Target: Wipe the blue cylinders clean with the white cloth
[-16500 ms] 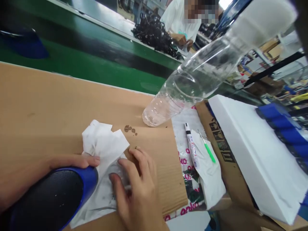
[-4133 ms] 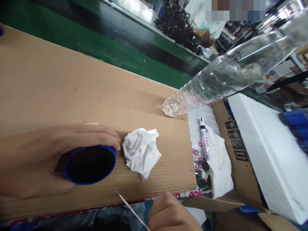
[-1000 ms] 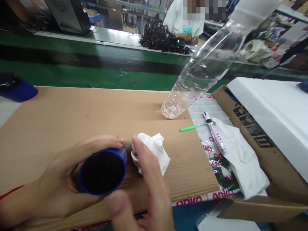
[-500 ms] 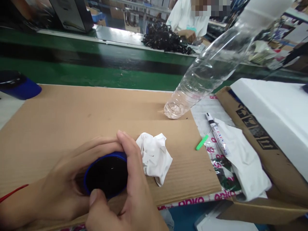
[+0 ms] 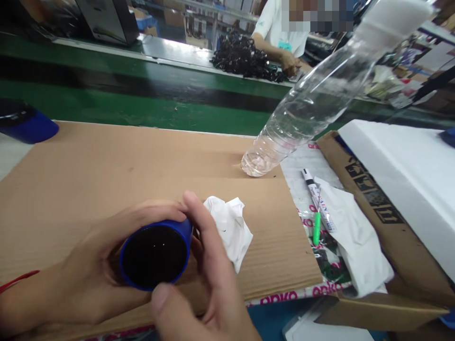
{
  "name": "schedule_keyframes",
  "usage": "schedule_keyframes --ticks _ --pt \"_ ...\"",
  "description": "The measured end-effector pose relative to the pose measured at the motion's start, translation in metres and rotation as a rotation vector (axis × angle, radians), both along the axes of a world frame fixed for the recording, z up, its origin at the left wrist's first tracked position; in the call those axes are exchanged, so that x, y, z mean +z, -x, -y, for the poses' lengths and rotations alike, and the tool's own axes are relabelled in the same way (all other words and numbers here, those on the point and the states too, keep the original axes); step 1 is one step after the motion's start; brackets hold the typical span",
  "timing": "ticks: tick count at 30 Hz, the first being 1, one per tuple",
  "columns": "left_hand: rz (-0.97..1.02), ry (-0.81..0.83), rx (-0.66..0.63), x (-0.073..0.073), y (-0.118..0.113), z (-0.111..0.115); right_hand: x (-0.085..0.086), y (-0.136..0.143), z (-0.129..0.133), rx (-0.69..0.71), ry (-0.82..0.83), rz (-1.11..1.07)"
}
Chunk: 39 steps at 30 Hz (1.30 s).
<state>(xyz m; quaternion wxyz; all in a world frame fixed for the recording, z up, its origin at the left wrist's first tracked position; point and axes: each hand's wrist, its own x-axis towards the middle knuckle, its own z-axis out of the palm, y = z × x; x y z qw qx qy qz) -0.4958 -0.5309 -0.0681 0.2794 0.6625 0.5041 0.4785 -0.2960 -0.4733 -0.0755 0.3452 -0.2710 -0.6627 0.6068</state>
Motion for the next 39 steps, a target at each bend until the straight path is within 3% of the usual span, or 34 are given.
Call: schedule_keyframes --ticks 2,5,7,12,16,20,24,26,31,34,39 --pt "-0.019 -0.01 0.057 -0.001 -0.001 0.001 0.0 -0.004 -0.018 -0.097 0.022 -0.131" --pt "-0.054 -0.006 0.105 -0.005 -0.003 0.003 0.003 -0.003 -0.033 -0.455 -0.019 -0.289" --pt "-0.057 -0.006 0.111 -0.007 -0.003 0.003 0.004 -0.001 -0.03 -0.535 -0.094 -0.273" --pt "-0.001 -0.011 0.088 -0.005 -0.004 0.0 -0.007 0.009 0.009 -0.253 -0.22 0.024" --pt "0.079 -0.023 0.06 -0.003 -0.006 -0.002 -0.011 0.02 0.029 -0.224 -0.127 0.143" --pt "0.084 -0.031 0.102 -0.003 -0.011 -0.003 -0.011 0.014 0.013 -0.21 -0.081 0.061" --pt "0.041 -0.063 0.115 0.001 -0.011 -0.005 -0.019 0.003 -0.013 -0.062 0.03 -0.159" --pt "0.001 -0.086 0.122 0.0 -0.009 -0.005 -0.026 -0.001 -0.017 -0.023 -0.005 -0.189" --pt "-0.018 -0.074 0.144 -0.009 -0.007 0.001 -0.041 -0.001 0.001 -0.028 -0.235 -0.026" --pt "0.017 -0.064 0.133 -0.013 -0.006 0.003 -0.045 0.005 0.014 -0.027 -0.228 0.066" --pt "0.084 -0.035 0.073 -0.014 0.001 -0.001 -0.031 0.015 0.018 -0.079 -0.195 0.081"
